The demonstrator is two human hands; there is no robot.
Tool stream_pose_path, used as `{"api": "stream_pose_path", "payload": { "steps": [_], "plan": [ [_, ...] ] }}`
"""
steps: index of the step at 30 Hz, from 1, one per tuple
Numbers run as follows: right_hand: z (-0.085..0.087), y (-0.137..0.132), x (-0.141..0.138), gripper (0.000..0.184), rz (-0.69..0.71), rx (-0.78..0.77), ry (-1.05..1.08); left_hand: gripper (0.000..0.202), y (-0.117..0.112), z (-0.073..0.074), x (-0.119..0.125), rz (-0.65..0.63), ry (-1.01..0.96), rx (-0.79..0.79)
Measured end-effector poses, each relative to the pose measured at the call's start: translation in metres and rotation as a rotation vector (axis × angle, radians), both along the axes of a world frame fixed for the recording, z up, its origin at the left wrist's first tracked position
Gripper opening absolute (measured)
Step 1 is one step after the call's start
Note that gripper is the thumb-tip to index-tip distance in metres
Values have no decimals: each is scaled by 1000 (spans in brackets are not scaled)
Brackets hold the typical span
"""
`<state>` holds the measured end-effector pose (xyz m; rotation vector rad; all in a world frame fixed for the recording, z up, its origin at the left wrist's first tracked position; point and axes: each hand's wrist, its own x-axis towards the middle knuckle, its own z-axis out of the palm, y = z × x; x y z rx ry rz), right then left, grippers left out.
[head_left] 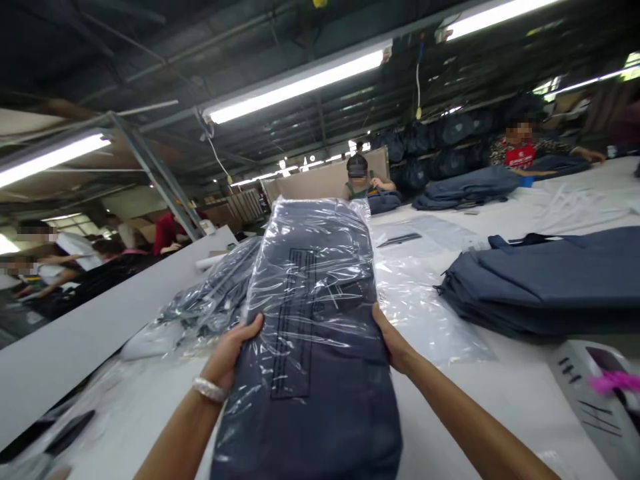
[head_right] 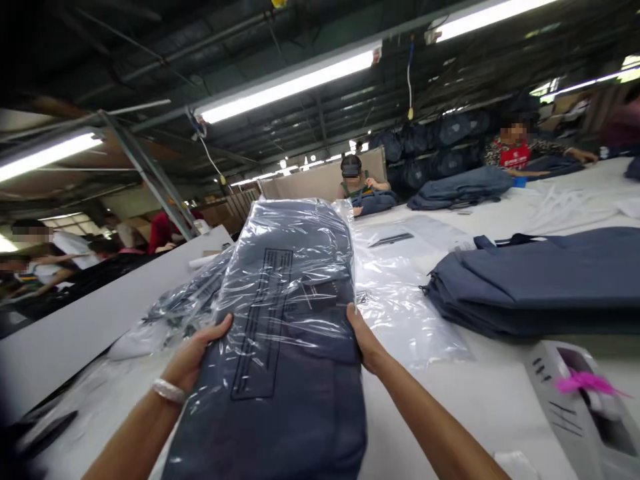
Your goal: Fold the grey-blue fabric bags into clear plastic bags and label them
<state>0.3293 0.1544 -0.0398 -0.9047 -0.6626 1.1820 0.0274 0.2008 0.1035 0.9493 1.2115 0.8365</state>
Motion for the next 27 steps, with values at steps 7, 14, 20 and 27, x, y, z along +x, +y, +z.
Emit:
{"api": "stream_pose_path", "payload": {
  "steps": [7,14,20,27],
  "plan": [
    [23,50,42,48,113,-109,-411,41,-66,-98,31,204,-228,-100],
    [53,114,79,35,434,-53,-1060,53,-141,-209,97,-35,-228,-102],
    [16,115,54,24,361,-114,-1048,43,-142,-173,87,-1204,118,156],
    [-39,-9,29,51,150,33,-1133,40,-57,-160,31,-375,863,973]
  ]
}}
